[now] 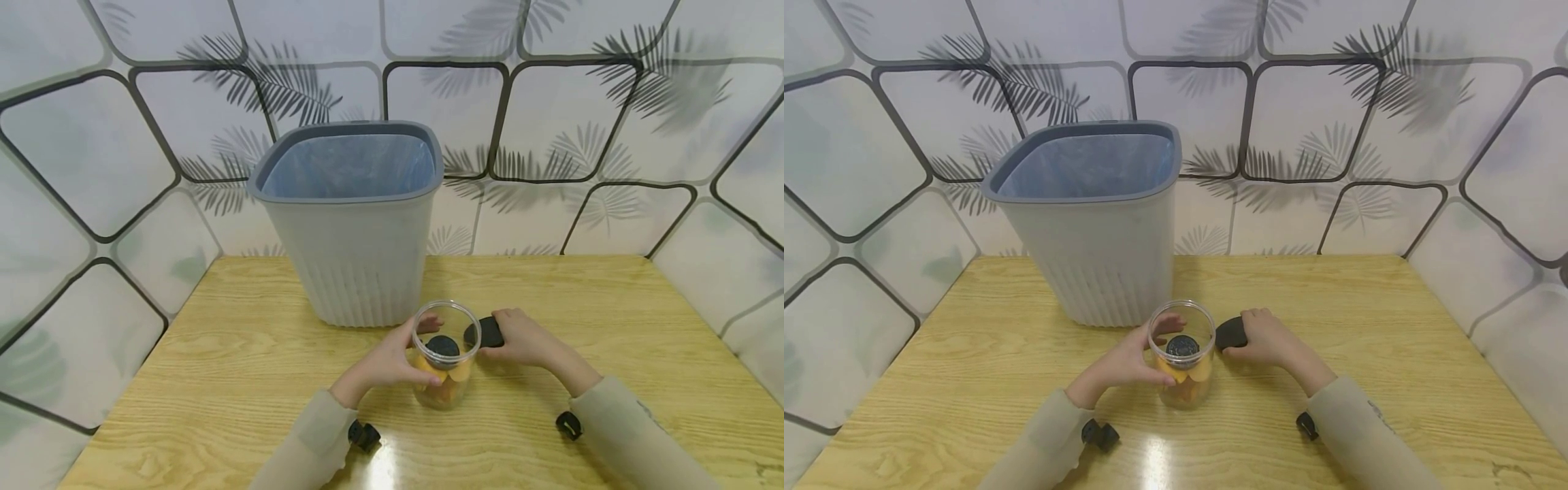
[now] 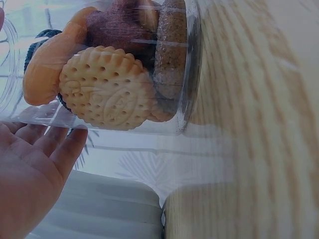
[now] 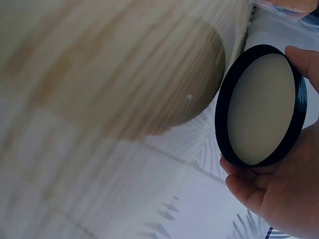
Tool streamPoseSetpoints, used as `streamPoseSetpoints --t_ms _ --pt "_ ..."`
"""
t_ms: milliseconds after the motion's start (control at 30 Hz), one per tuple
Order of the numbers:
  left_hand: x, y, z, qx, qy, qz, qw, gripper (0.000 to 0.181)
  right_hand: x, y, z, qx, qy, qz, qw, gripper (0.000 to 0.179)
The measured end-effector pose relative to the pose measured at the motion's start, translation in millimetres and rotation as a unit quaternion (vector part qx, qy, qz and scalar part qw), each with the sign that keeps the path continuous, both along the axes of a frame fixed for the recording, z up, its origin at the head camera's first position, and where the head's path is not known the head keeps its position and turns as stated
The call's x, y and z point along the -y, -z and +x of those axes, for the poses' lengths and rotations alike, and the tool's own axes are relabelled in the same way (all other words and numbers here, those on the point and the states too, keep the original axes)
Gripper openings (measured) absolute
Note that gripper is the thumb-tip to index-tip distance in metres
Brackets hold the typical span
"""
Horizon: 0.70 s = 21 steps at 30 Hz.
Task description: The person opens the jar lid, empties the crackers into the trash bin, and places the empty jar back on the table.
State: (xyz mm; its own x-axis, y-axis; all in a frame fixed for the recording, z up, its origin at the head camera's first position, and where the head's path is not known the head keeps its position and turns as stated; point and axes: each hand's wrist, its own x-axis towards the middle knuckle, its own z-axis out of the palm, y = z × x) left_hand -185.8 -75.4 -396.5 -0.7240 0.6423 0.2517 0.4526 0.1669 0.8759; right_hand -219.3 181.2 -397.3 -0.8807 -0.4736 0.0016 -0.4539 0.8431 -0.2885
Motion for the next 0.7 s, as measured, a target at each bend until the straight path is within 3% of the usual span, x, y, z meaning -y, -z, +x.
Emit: streamPoseSetpoints --t_ms 700 --pt "0.8 -0.4 -0.2 0.001 -0.006 -0.019 0.9998 0.083 -0.1 4.2 -0.3 0.058 -0.009 0.061 0.9964 0.086"
